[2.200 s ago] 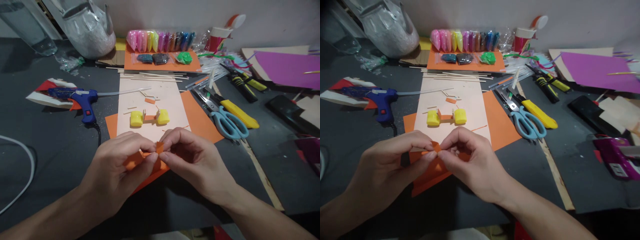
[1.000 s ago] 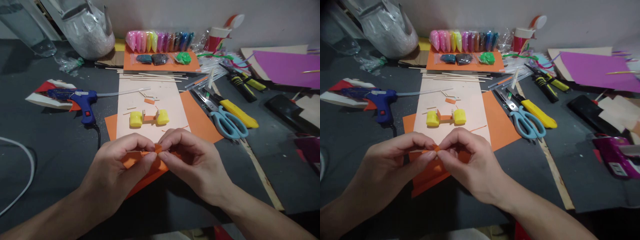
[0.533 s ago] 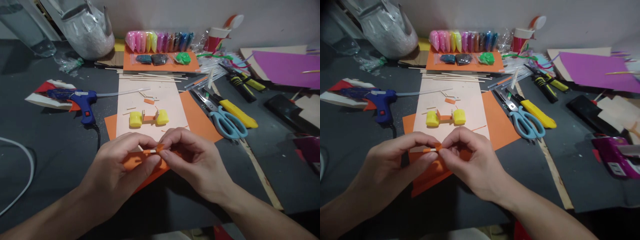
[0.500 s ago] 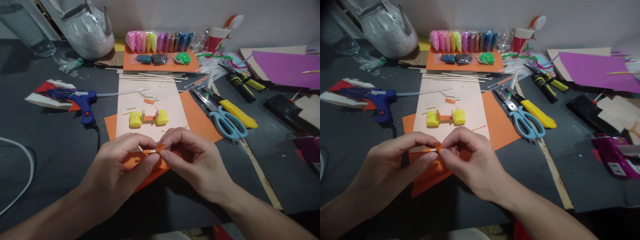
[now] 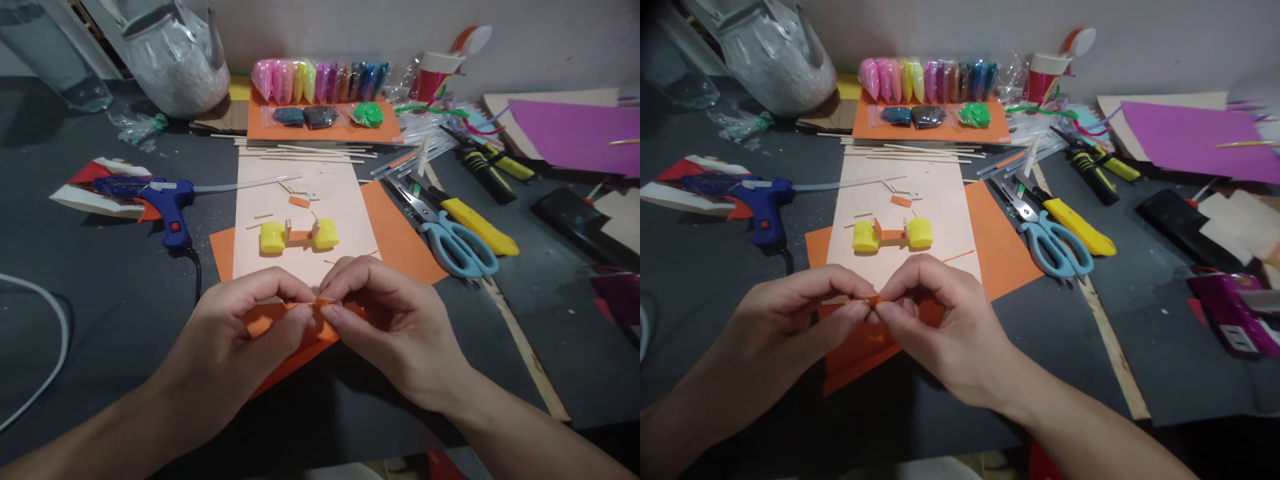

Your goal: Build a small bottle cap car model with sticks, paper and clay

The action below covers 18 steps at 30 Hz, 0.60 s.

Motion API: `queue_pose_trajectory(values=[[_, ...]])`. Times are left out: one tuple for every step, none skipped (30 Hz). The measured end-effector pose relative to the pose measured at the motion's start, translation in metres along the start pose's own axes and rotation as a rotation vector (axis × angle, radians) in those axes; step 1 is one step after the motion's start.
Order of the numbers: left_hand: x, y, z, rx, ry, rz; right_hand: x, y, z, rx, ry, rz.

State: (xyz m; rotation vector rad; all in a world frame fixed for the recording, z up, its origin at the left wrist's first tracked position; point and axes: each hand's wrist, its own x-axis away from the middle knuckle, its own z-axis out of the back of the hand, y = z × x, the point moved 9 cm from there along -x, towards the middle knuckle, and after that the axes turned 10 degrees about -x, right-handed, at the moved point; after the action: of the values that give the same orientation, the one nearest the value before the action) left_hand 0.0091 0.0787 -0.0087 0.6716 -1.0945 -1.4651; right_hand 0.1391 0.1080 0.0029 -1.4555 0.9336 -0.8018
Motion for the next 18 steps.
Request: queue_pose_trajectory(values=[[-0.0003,-0.0019,-0.0010,0.026,-0.012,0.019,0.0005,-0.0001,-0.0002,-0.004,-0.002,0.005],[-0.0007,-0.0031,-0.0020,0.048,-0.023,0.032,0.0010,-0.0004,-0.0006,-0.007,-0.007,0.013],[-0.0011,-0.0036,-0.0030,0.067,-0.032,0.040,0.0015,-0.0010,-0.0009,-0.010,-0.012,0.024],[-0.0016,-0.0036,-0.0035,0.081,-0.036,0.043,0.0020,-0.0015,-0.0013,-0.011,-0.019,0.035],[-0.0021,-0.0032,-0.0039,0.092,-0.039,0.042,0.0024,-0.0022,-0.0016,-0.011,-0.026,0.047],[-0.0025,-0.0026,-0.0041,0.098,-0.040,0.038,0.0027,-0.0027,-0.0018,-0.011,-0.030,0.057],[-0.0028,-0.0021,-0.0043,0.105,-0.044,0.035,0.0029,-0.0034,-0.0019,-0.009,-0.034,0.068],[-0.0031,-0.0023,-0.0046,0.112,-0.046,0.038,0.0029,-0.0040,-0.0019,-0.007,-0.035,0.079],[-0.0031,-0.0032,-0.0048,0.121,-0.050,0.048,0.0030,-0.0045,-0.0019,-0.005,-0.036,0.089],[-0.0031,-0.0042,-0.0052,0.132,-0.055,0.059,0.0029,-0.0050,-0.0019,-0.004,-0.036,0.099],[-0.0029,-0.0057,-0.0055,0.148,-0.060,0.072,0.0029,-0.0053,-0.0018,-0.004,-0.034,0.107],[-0.0026,-0.0070,-0.0060,0.166,-0.064,0.085,0.0028,-0.0052,-0.0017,-0.003,-0.034,0.111],[-0.0022,-0.0083,-0.0067,0.186,-0.072,0.096,0.0028,-0.0048,-0.0016,-0.002,-0.035,0.110],[-0.0017,-0.0093,-0.0071,0.202,-0.077,0.106,0.0027,-0.0044,-0.0014,-0.002,-0.034,0.108],[-0.0013,-0.0098,-0.0077,0.215,-0.084,0.110,0.0026,-0.0039,-0.0013,0.001,-0.034,0.105],[-0.0010,-0.0100,-0.0079,0.222,-0.086,0.112,0.0026,-0.0037,-0.0012,0.002,-0.035,0.102],[-0.0009,-0.0097,-0.0078,0.224,-0.087,0.110,0.0025,-0.0038,-0.0011,0.002,-0.036,0.100],[-0.0009,-0.0090,-0.0075,0.222,-0.087,0.106,0.0024,-0.0043,-0.0011,0.001,-0.037,0.100]])
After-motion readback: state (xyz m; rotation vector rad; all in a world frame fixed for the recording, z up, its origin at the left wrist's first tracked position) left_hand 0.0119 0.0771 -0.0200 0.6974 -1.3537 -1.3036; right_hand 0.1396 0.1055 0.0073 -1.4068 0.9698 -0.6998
